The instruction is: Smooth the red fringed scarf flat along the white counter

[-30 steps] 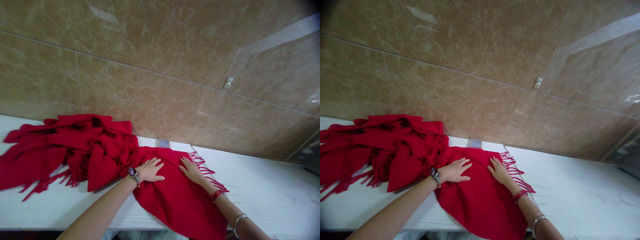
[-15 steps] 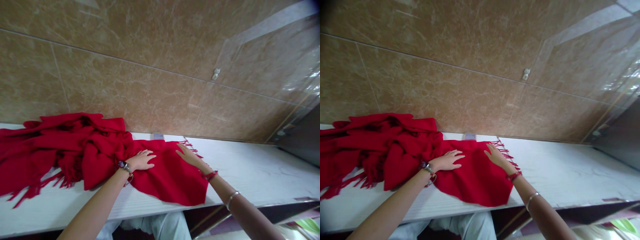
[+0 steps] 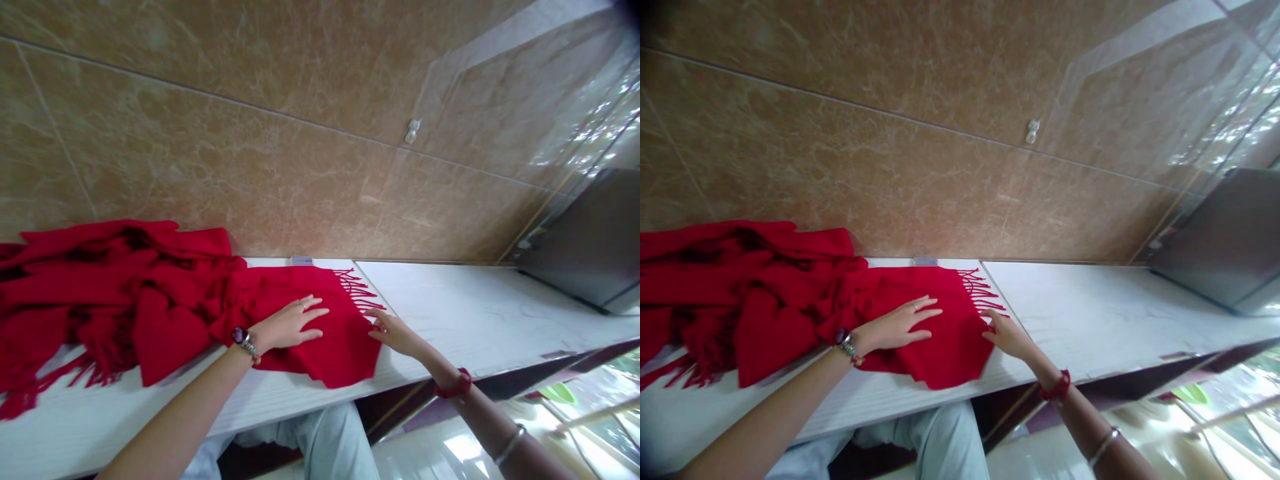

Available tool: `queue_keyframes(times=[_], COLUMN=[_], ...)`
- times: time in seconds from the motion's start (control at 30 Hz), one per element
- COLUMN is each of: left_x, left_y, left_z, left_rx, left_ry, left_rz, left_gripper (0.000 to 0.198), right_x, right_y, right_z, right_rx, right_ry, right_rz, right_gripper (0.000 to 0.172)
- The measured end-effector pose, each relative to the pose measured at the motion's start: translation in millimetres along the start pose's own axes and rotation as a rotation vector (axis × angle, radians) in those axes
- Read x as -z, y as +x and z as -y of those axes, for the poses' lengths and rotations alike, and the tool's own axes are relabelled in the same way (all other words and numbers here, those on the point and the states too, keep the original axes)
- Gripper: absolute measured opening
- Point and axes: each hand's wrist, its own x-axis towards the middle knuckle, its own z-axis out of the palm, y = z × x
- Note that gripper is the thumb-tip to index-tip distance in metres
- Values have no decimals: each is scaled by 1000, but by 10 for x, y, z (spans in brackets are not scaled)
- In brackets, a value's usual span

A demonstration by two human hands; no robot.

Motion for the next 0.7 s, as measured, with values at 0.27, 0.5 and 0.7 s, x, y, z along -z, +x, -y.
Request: queue_keyframes(times=[0.27,0.5,0.7], left_x=[-127,-81,-45], left_y=[-14,-25,-48], left_z=[31,19,-42], left_rx=[26,37,-14], left_ry=[18,-26,-61], left_rz=[209,208,192], left_gripper=[60,63,64], right_x=[255,899,451], right_y=[5,39,-159], right_z=[352,-66,349], right_rx=[-101,-125,224], right_ry=[779,-356,-347], right_rz=[89,68,27], right_gripper=[40,42,35])
